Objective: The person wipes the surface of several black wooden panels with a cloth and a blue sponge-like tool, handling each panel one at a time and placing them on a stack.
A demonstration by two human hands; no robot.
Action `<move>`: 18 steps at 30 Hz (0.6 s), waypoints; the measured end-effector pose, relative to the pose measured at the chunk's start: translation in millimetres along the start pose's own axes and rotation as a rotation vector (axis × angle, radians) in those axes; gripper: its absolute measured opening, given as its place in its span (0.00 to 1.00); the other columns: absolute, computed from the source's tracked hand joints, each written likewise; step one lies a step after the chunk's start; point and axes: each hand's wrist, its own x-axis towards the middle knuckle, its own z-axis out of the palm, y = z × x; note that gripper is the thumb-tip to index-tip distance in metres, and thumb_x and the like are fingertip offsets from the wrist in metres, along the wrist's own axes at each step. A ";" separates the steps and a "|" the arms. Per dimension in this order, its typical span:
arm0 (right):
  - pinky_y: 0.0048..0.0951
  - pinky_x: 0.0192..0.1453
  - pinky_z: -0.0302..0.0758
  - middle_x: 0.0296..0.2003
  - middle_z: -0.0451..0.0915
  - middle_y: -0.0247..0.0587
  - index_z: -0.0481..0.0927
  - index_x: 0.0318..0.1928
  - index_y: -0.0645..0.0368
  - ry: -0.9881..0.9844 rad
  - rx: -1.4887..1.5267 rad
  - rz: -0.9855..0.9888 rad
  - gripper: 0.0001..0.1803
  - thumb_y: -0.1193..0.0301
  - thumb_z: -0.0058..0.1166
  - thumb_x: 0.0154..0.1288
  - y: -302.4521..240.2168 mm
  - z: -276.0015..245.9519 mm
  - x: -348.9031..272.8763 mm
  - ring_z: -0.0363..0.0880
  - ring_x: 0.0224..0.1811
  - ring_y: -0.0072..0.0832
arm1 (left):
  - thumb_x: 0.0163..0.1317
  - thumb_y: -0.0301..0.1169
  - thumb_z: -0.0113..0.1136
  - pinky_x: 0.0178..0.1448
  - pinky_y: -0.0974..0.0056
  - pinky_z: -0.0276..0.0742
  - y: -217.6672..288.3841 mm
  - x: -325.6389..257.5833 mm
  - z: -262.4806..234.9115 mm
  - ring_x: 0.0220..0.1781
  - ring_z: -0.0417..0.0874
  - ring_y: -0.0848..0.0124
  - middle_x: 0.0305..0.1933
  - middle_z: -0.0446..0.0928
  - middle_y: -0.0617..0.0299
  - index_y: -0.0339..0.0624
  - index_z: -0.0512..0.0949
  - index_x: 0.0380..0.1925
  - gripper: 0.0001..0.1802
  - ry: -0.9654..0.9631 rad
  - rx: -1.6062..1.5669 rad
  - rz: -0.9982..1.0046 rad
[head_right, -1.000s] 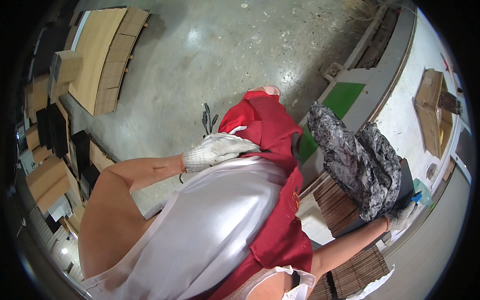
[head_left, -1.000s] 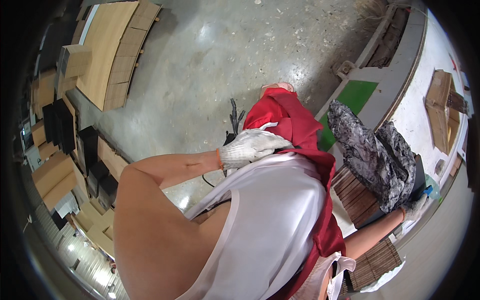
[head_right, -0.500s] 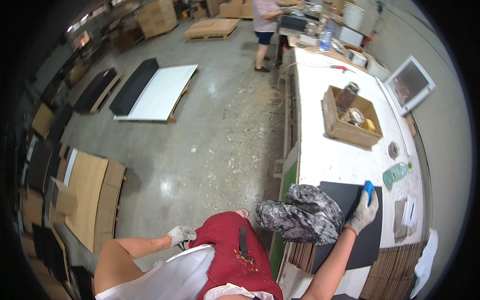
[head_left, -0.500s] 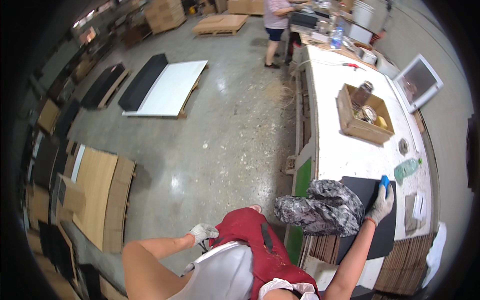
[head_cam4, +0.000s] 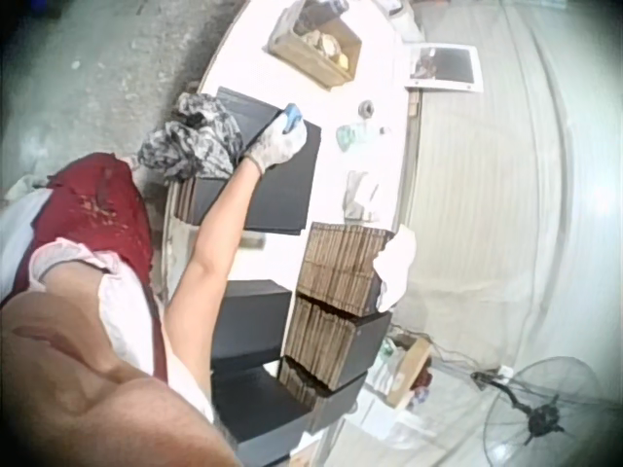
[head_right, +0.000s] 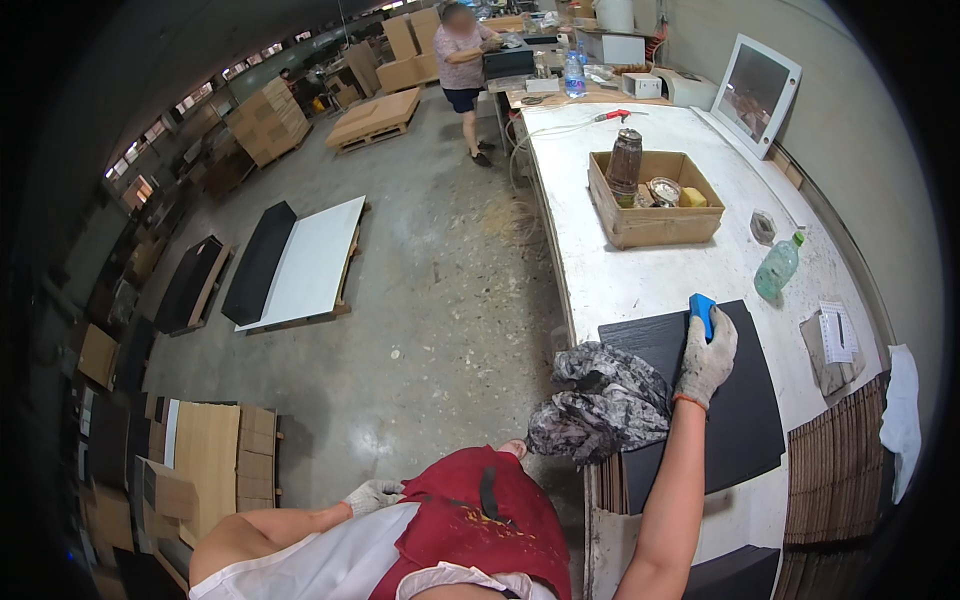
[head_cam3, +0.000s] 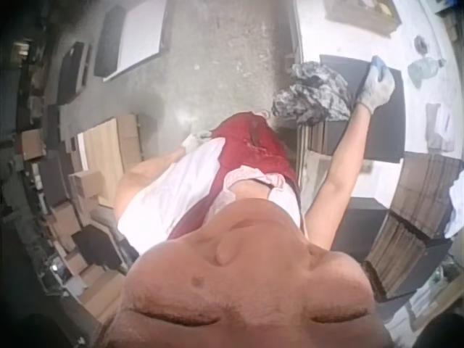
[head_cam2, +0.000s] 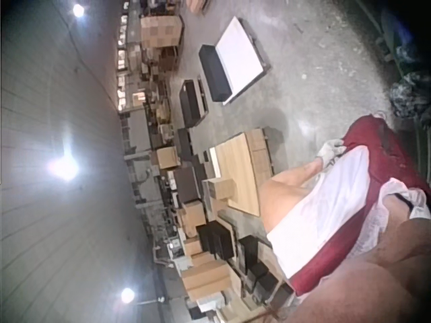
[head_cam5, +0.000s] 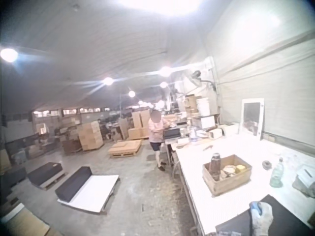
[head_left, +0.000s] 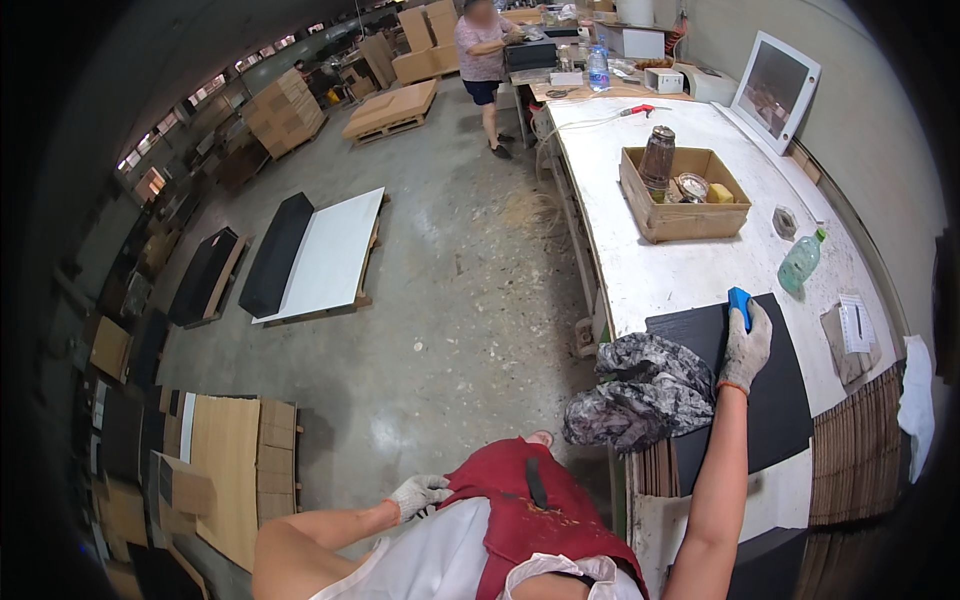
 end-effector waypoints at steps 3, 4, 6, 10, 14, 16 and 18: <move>0.37 0.62 0.70 0.52 0.77 0.46 0.81 0.51 0.60 0.008 -0.020 -0.001 0.21 0.63 0.58 0.59 2.1 -1.2 0.4 0.75 0.56 0.41 | 0.63 0.34 0.62 0.43 0.71 0.72 20.7 -13.9 9.5 0.40 0.76 0.78 0.39 0.80 0.67 0.39 0.79 0.48 0.15 0.048 0.034 -0.010; 0.38 0.62 0.71 0.52 0.77 0.46 0.81 0.51 0.60 0.009 -0.028 -0.004 0.21 0.63 0.58 0.59 2.5 -0.5 1.6 0.75 0.56 0.42 | 0.65 0.36 0.60 0.39 0.71 0.72 28.5 -18.7 13.0 0.36 0.75 0.80 0.36 0.79 0.69 0.40 0.80 0.44 0.13 0.081 0.105 0.031; 0.38 0.62 0.71 0.52 0.78 0.47 0.81 0.51 0.60 0.009 -0.025 -0.014 0.21 0.62 0.58 0.59 2.5 2.1 0.0 0.75 0.55 0.42 | 0.66 0.38 0.59 0.36 0.71 0.70 14.4 -20.1 7.0 0.34 0.74 0.81 0.35 0.78 0.71 0.41 0.80 0.41 0.12 0.063 0.046 0.006; 0.39 0.62 0.70 0.52 0.77 0.48 0.80 0.51 0.60 -0.002 -0.038 -0.021 0.21 0.62 0.58 0.59 -0.3 3.1 -2.0 0.75 0.56 0.43 | 0.68 0.43 0.55 0.33 0.72 0.67 17.6 -36.2 7.3 0.31 0.72 0.82 0.31 0.76 0.74 0.44 0.80 0.38 0.14 -0.013 0.015 -0.012; 0.39 0.63 0.69 0.53 0.77 0.49 0.80 0.51 0.60 0.000 -0.060 -0.060 0.21 0.62 0.57 0.60 0.6 1.6 -1.3 0.74 0.56 0.44 | 0.70 0.43 0.53 0.31 0.73 0.66 48.2 -75.6 15.5 0.28 0.70 0.83 0.29 0.75 0.75 0.44 0.80 0.38 0.14 -0.035 0.033 -0.009; 0.39 0.62 0.69 0.53 0.77 0.49 0.80 0.51 0.60 -0.008 -0.047 -0.040 0.21 0.62 0.57 0.60 -0.4 -0.9 0.0 0.74 0.56 0.44 | 0.70 0.43 0.53 0.31 0.73 0.66 30.6 -80.6 0.0 0.28 0.70 0.83 0.29 0.74 0.75 0.45 0.80 0.39 0.15 -0.050 -0.193 -0.227; 0.39 0.62 0.69 0.53 0.77 0.49 0.81 0.50 0.60 -0.023 -0.059 -0.050 0.22 0.61 0.57 0.59 -0.7 0.1 1.7 0.74 0.56 0.44 | 0.69 0.41 0.54 0.32 0.71 0.69 28.9 -84.6 -9.3 0.29 0.72 0.83 0.32 0.78 0.73 0.43 0.81 0.43 0.15 -0.124 0.078 -0.044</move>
